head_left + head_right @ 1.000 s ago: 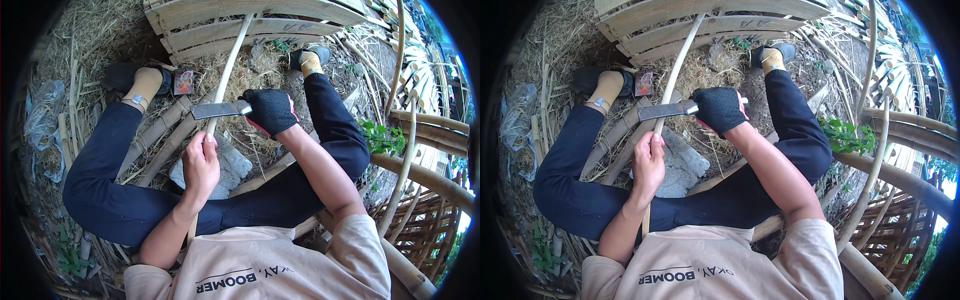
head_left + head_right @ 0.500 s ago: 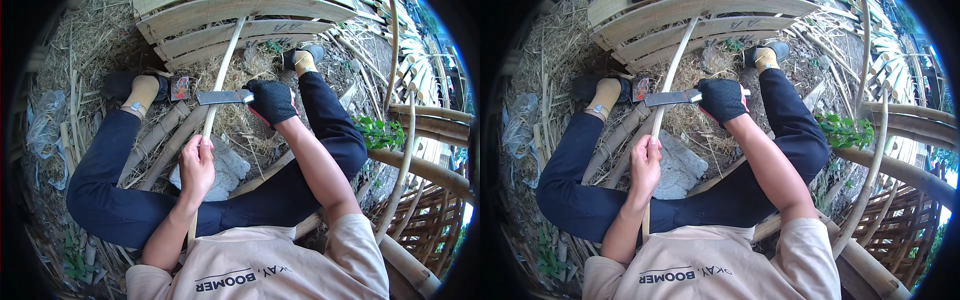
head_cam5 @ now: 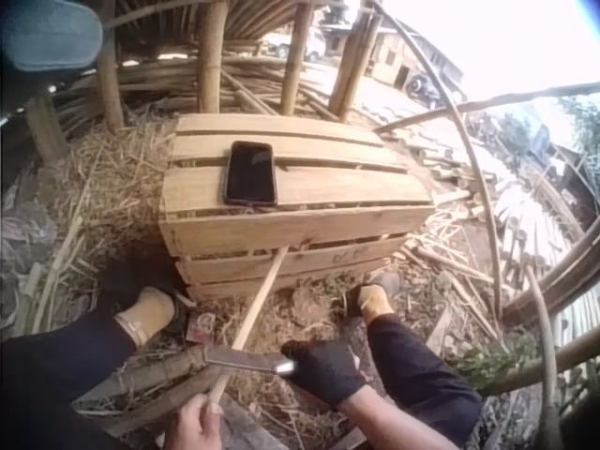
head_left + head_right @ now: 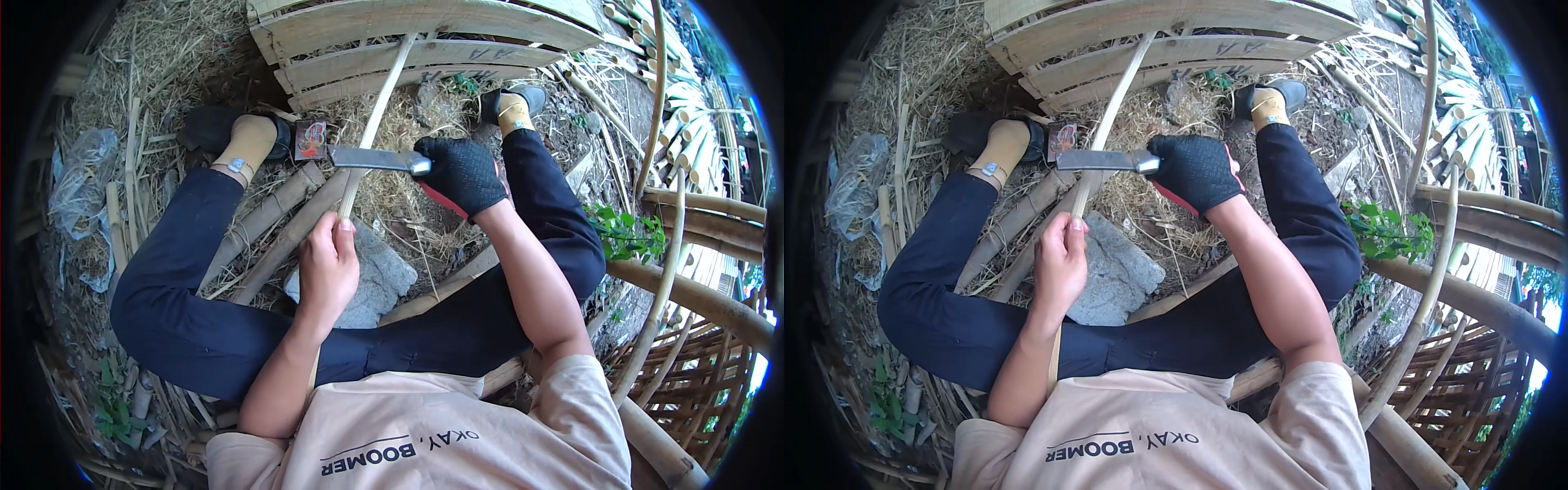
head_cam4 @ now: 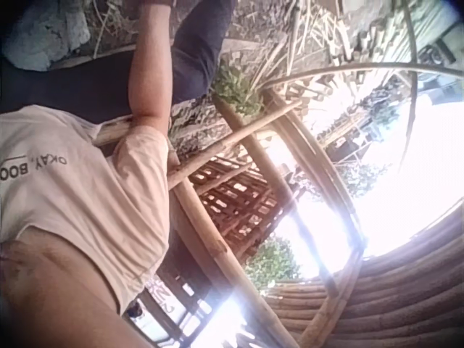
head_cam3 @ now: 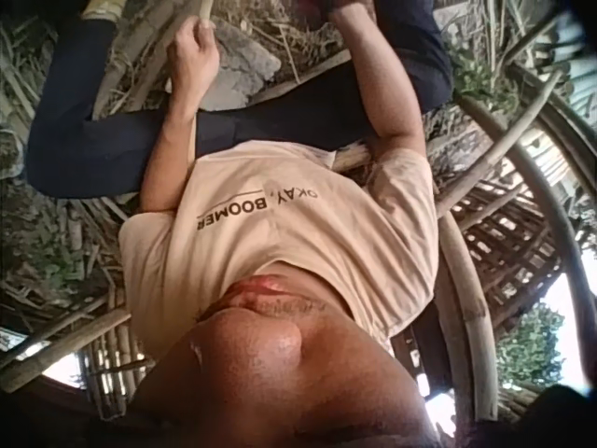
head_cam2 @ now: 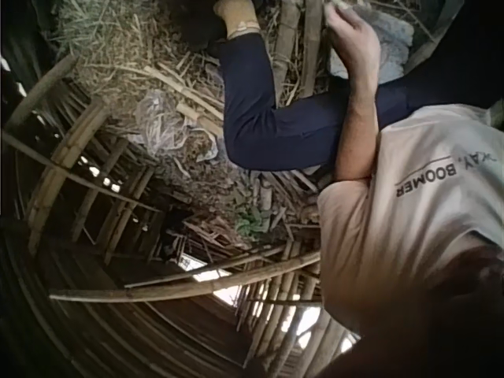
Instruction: The person shaves a thin strip of bamboo with a knife, repeatedly scraping the blade along the wood to smooth it.
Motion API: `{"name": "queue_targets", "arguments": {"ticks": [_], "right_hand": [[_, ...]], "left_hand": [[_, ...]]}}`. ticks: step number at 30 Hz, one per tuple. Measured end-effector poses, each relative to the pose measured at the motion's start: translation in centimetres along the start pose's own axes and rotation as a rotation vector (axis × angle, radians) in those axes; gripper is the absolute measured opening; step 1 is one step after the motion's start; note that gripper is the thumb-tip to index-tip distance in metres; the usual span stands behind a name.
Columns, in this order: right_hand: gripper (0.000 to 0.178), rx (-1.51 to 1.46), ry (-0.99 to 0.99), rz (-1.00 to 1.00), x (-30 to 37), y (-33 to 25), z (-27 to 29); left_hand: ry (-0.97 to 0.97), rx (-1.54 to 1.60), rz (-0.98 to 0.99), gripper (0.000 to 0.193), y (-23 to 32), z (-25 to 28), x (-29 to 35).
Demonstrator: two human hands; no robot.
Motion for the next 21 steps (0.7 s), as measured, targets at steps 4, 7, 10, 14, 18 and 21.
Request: {"name": "queue_targets", "arguments": {"ticks": [4, 7, 10, 14, 18, 21], "right_hand": [[0.027, 0.007, -0.112, 0.039, 0.0, -1.1, -2.9], [0.026, -0.021, -0.116, 0.036, 0.1, -1.2, -3.1], [0.027, 0.012, -0.097, 0.040, -0.2, -1.5, -2.4], [0.029, -0.050, -0.041, 0.015, -0.1, -0.8, -1.3], [0.030, -0.065, -0.034, -0.016, -0.2, -0.7, -0.7], [0.030, -0.071, -0.022, -0.006, -0.1, -0.6, -0.5]], "left_hand": [[0.064, -0.205, -0.117, 0.020, 1.9, 0.7, 0.8], [-0.031, -0.160, -0.089, 0.029, 1.0, 0.6, 0.5], [-0.133, 0.118, 0.072, 0.033, -1.2, 0.2, -0.6], [-0.440, 0.607, 0.289, 0.029, -1.9, -1.7, -1.0], [-0.542, 0.758, 0.487, 0.030, -2.2, -3.0, 0.0], [-0.660, 0.860, 0.605, 0.030, -2.1, -4.3, 1.1]]}}
Point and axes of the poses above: each hand's wrist, its own x-axis away from the middle knuckle, its own z-axis out of the back of the hand, y = z × x, the point moved 10 cm from there along -x, towards the middle knuckle, and after that the axes turned 5 degrees about z, right-handed, at the moved point
